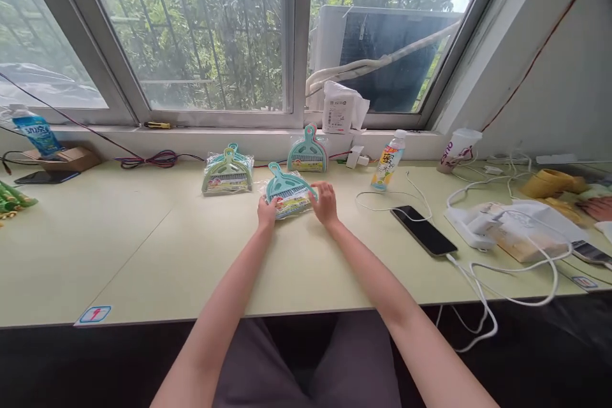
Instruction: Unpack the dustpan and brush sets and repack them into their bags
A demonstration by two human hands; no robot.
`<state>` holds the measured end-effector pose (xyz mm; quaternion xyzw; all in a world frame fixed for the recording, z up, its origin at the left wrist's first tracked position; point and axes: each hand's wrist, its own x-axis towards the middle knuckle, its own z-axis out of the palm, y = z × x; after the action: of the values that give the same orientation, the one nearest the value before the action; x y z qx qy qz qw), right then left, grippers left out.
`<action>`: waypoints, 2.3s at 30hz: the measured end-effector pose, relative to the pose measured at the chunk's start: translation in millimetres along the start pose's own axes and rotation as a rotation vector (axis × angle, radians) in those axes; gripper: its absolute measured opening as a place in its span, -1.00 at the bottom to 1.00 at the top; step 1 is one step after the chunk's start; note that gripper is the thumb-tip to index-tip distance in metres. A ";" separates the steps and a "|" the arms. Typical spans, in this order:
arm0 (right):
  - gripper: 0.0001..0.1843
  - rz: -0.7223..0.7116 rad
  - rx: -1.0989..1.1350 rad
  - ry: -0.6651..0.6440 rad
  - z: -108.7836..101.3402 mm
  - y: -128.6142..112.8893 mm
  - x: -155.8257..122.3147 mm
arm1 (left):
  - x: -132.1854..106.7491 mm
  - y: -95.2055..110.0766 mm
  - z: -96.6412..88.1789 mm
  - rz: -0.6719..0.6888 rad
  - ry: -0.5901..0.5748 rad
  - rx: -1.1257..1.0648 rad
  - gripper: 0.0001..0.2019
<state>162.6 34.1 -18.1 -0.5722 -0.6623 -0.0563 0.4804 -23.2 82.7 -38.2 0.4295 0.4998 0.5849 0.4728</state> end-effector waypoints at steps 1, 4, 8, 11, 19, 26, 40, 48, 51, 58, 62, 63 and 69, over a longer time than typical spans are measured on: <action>-0.73 -0.074 -0.029 -0.080 -2.0 -12.7 -7.8 | -3.5 0.9 -0.2 -0.001 -0.005 -0.023 -0.69; -0.75 -0.216 -0.047 -0.297 -2.1 -43.1 -26.4 | -10.6 5.7 0.8 -0.025 -0.049 -0.166 -0.70; -0.60 -0.150 0.057 -0.351 3.4 -53.5 -35.0 | -14.2 16.4 -1.5 -0.072 -0.079 -0.318 -0.66; -0.55 0.068 0.312 -0.282 7.3 -43.0 -29.3 | -14.5 24.4 -8.2 -0.081 -0.121 -0.333 -0.65; -0.55 0.524 0.937 -0.071 2.3 -25.6 -13.1 | -29.3 43.3 -19.6 -0.038 -0.578 -0.312 -0.60; -0.46 0.767 1.081 -0.127 -16.2 -20.1 -4.6 | -28.4 45.6 -25.3 -0.089 -0.838 -0.198 -0.57; -0.65 0.708 1.057 -0.165 -31.3 -17.1 -1.6 | -6.0 43.1 -39.8 -0.127 -0.742 -0.024 -0.53; -0.61 0.729 1.036 -0.126 -40.0 -1.7 3.4 | 5.5 49.6 -60.5 -0.053 -0.507 -0.115 -0.51; -0.64 0.723 1.028 -0.160 -41.5 -0.6 2.9 | -2.5 50.2 -54.5 -0.063 -0.571 0.051 -0.43; -0.60 0.707 0.992 -0.223 -40.9 -12.6 2.0 | -11.0 49.9 -46.6 -0.001 -0.440 0.170 -0.54; -0.58 0.670 1.007 -0.230 -42.1 -18.5 3.2 | -5.5 54.2 -50.4 0.063 -0.233 0.101 -0.62; -0.58 0.664 1.013 -0.223 -42.5 -18.4 3.6 | -3.0 54.7 -52.0 0.081 -0.164 0.082 -0.66; -0.58 0.748 1.070 -0.036 -43.6 -0.3 5.4 | 18.1 52.7 -73.1 0.040 0.468 -0.050 -0.79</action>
<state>187.9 10.5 9.0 -0.4466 -0.3631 0.4616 0.6750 -104.3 84.6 4.9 0.2803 0.5726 0.6901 0.3426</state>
